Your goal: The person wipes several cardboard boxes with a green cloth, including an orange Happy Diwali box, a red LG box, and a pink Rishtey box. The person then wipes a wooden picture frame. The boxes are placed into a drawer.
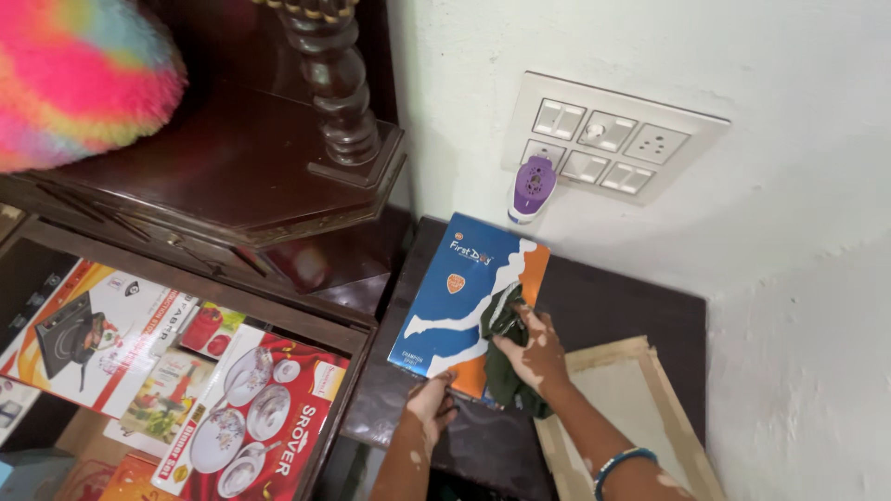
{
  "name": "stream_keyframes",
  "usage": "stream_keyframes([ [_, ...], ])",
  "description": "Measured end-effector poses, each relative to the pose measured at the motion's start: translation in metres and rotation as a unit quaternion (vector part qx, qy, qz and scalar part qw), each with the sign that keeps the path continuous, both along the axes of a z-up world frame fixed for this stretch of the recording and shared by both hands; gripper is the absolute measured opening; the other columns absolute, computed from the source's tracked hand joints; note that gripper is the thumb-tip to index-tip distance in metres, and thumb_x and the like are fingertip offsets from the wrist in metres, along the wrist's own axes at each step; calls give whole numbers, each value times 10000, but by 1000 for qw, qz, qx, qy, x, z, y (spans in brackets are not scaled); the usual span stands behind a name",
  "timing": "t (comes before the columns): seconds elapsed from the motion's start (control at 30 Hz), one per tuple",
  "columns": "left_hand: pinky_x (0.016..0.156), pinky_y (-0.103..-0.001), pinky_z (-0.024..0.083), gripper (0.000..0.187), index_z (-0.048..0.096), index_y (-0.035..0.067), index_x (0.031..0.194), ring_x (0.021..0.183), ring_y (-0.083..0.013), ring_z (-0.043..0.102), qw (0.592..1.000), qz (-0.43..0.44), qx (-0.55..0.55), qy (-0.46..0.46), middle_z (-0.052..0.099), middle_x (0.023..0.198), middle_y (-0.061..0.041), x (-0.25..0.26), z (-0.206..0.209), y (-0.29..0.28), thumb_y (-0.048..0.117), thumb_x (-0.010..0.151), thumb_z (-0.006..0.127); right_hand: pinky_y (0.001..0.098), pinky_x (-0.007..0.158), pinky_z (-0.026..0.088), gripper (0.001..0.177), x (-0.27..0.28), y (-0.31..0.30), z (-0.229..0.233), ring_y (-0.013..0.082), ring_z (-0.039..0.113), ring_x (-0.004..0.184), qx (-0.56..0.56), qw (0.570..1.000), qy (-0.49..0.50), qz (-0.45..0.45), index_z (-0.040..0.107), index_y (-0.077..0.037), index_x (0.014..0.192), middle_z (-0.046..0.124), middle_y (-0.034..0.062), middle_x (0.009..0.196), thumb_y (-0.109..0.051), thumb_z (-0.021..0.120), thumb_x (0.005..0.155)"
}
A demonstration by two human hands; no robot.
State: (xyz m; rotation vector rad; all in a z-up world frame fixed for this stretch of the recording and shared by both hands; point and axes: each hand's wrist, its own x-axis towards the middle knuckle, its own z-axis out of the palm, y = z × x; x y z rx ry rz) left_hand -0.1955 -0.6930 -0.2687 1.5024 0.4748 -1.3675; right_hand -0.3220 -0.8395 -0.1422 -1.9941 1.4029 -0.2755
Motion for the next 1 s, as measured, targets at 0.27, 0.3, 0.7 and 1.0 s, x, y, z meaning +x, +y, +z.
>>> stream_keyframes([
  [0.27, 861, -378, 508, 532, 713, 91, 1150, 830, -181, 533, 989, 118, 84, 5, 540, 973, -50, -9, 0, -5, 484, 807, 817, 429, 1047, 490, 727, 12, -26, -20, 339, 582, 1271, 70, 996, 41, 30, 586, -261, 1394, 513, 113, 1420, -419, 803, 718],
  [0.3, 873, -378, 513, 591, 719, 94, 1178, 833, -185, 514, 989, 121, 86, 9, 508, 981, -54, -8, 7, -6, 552, 813, 801, 419, 1050, 488, 717, 12, -29, -19, 322, 582, 1281, 82, 996, 35, 24, 603, -253, 1379, 530, 100, 1419, -405, 809, 710],
  [0.7, 1043, -437, 552, 793, 635, -15, 1300, 1224, -269, 675, 956, 265, 66, -106, 692, 1354, -145, -21, 82, -54, 511, 750, 854, 307, 876, 559, 527, 2, -51, 42, 170, 734, 992, 268, 948, -166, -35, 680, -82, 1295, 788, 80, 1077, -145, 712, 773],
  [1.0, 835, -408, 593, 572, 693, 57, 1230, 1008, -258, 719, 919, 327, -53, -214, 745, 1160, -95, 19, 155, 6, 481, 848, 728, 356, 905, 535, 449, 19, -49, 72, 215, 691, 1052, 158, 965, -194, 78, 722, -53, 1217, 750, 114, 1116, -138, 757, 777],
])
